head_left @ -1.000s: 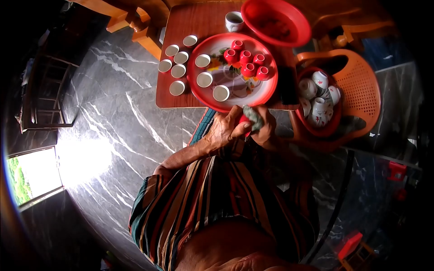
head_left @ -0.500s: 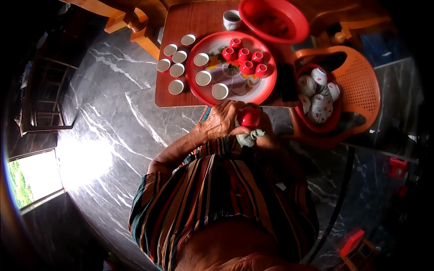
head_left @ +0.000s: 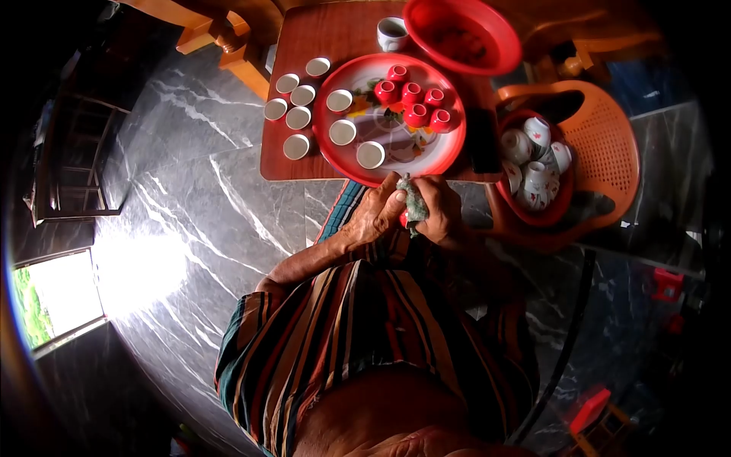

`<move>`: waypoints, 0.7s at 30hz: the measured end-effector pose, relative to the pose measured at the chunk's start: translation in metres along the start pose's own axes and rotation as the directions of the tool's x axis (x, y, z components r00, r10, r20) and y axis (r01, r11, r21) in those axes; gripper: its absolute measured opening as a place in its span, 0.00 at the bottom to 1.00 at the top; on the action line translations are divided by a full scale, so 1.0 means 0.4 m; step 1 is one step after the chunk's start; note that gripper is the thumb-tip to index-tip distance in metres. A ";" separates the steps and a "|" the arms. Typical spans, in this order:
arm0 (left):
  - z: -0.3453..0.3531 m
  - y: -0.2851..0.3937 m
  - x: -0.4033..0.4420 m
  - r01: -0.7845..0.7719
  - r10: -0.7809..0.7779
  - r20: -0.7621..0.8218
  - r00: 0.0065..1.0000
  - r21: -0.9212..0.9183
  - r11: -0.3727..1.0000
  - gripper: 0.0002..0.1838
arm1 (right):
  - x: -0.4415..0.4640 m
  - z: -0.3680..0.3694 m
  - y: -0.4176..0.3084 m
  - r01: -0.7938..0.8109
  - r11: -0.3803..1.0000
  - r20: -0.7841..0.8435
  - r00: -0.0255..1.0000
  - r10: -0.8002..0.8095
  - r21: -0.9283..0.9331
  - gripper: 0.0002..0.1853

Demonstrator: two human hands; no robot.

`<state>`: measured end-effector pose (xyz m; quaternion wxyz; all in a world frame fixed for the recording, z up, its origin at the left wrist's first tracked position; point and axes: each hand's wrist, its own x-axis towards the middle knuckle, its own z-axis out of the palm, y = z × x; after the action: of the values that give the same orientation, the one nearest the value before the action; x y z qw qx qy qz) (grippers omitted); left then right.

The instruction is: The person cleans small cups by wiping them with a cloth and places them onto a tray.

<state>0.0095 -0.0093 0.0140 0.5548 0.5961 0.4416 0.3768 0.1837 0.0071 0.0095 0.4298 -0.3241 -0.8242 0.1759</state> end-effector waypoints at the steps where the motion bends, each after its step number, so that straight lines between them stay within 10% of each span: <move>1: -0.003 -0.002 0.001 0.010 -0.010 -0.010 1.000 0.053 0.999 0.32 | 0.010 -0.001 -0.014 -0.119 0.993 0.002 0.993 0.119 0.024 0.30; 6: -0.013 0.001 0.004 -0.144 0.181 -0.092 0.979 0.318 0.937 0.30 | 0.004 0.051 -0.017 -0.391 0.858 -0.076 0.896 0.438 0.333 0.18; 16: -0.041 0.007 0.025 -0.540 0.682 0.144 0.717 0.733 0.413 0.35 | -0.161 0.106 0.079 -0.546 0.699 0.461 0.821 0.337 0.461 0.24; 19: -0.038 0.000 0.025 -0.554 0.700 0.140 0.701 0.725 0.409 0.34 | -0.161 0.115 0.061 -0.493 0.699 0.306 0.870 0.387 0.518 0.25; 21: -0.033 -0.022 0.023 -0.477 0.578 0.075 0.812 0.656 0.585 0.30 | -0.121 0.118 0.049 -0.547 0.108 0.391 0.710 0.586 0.830 0.21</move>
<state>-0.0009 0.0038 0.0062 0.1423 0.8240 0.3851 0.3906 0.1728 -0.0124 -0.0572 0.4454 -0.3221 -0.3859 0.7410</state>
